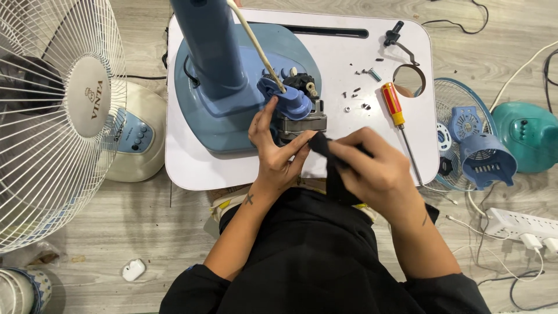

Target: The person sits on the floor and repairs a disassembled blue pedestal fan. They use a screwdriver to tighten screws on the motor housing and wipe the components with a black cloth. The person also handles small metal parts and a black plastic piece during the process.

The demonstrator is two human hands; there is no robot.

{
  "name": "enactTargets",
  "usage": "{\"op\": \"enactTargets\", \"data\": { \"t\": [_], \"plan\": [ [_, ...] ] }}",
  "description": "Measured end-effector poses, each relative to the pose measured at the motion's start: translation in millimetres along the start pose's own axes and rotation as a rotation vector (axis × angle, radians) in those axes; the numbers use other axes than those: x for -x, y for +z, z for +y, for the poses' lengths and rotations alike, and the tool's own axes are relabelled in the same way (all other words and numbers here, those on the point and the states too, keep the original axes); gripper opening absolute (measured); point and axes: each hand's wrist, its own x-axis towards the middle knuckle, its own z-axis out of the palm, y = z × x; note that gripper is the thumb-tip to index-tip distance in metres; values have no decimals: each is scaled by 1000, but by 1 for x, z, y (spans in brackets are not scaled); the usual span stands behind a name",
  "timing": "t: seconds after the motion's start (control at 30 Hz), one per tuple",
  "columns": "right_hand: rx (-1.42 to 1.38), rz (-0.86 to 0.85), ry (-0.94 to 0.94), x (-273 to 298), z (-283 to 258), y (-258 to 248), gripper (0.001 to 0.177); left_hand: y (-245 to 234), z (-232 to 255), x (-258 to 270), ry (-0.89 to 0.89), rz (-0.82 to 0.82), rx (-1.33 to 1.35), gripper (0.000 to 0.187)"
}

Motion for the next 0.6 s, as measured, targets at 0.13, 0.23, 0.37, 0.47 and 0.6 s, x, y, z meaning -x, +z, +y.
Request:
{"op": "enactTargets", "data": {
  "t": [0.13, 0.23, 0.37, 0.47, 0.6],
  "plan": [
    [99, 52, 24, 0, 7, -6, 30, 12, -4, -9, 143, 192, 32, 16],
    [90, 57, 44, 8, 3, -1, 28, 15, -7, -6, 142, 203, 40, 15],
    [-44, 19, 24, 7, 3, 9, 34, 29, 8, -20, 107, 381, 21, 19],
    [-31, 10, 18, 0, 1, 2, 34, 15, 3, -8, 36, 260, 17, 19],
    [-16, 5, 33, -6, -4, -10, 36, 0, 7, -5, -22, -30, 33, 22]
  ]
}}
